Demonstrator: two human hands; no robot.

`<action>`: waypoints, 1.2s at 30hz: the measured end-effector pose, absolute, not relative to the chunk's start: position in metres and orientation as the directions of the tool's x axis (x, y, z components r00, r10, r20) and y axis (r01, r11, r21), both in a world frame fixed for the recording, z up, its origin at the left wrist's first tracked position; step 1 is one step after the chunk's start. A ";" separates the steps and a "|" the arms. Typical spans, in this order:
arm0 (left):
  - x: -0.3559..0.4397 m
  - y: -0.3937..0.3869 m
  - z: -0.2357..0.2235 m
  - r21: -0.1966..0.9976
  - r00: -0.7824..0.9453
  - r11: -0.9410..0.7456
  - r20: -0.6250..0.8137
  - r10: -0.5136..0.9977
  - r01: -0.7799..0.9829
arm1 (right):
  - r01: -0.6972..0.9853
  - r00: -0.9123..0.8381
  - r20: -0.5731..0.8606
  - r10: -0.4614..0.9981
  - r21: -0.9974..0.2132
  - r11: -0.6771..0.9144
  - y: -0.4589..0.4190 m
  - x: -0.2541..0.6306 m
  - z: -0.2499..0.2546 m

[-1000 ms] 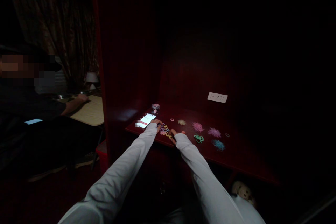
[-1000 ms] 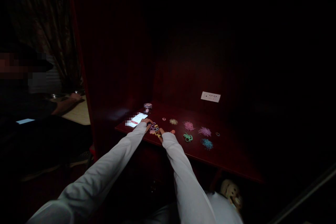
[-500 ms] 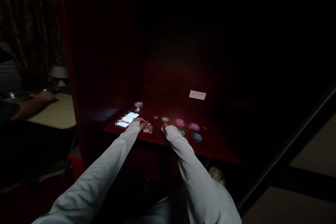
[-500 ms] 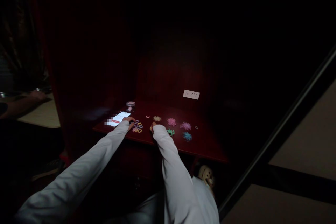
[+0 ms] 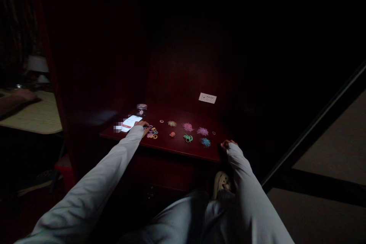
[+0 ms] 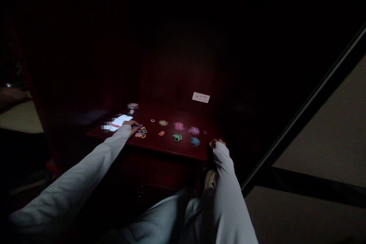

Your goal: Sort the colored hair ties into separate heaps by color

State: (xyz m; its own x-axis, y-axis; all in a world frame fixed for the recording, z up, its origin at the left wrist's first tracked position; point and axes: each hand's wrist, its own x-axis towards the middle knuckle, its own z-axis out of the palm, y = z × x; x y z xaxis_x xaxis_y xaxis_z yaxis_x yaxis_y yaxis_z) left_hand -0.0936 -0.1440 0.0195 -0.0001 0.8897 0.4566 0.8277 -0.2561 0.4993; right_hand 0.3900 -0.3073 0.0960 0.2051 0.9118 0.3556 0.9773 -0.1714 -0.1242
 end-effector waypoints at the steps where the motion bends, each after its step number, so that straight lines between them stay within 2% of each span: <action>1: -0.093 -0.143 0.019 0.501 0.001 -0.261 0.461 0.887 0.825 | 0.976 0.193 0.325 0.926 -0.160 -0.147 -0.306 0.393 0.095; 6: -0.093 -0.140 0.015 0.494 0.015 -0.293 0.492 0.871 0.819 | 0.944 0.168 0.205 0.964 -0.316 -0.097 -0.297 0.396 0.091; 10: -0.093 -0.140 0.014 0.493 0.027 -0.303 0.491 0.871 0.815 | 0.923 0.188 0.165 0.968 -0.367 -0.117 -0.284 0.391 0.088; 15: -0.095 -0.141 0.015 0.512 0.042 -0.311 0.471 0.881 0.800 | 0.921 0.207 0.193 0.959 -0.370 -0.124 -0.273 0.381 0.088; 21: -0.093 -0.142 0.017 0.550 0.036 -0.320 0.465 0.885 0.771 | 0.940 0.262 0.168 0.950 -0.267 -0.212 -0.280 0.381 0.094; 31: -0.096 -0.146 0.019 0.558 0.060 -0.349 0.470 0.881 0.753 | 0.935 0.158 0.129 0.979 -0.339 -0.106 -0.282 0.387 0.094; 36: -0.095 -0.147 0.019 0.547 0.052 -0.333 0.465 0.884 0.768 | 0.946 0.199 0.119 0.973 -0.283 -0.159 -0.279 0.389 0.093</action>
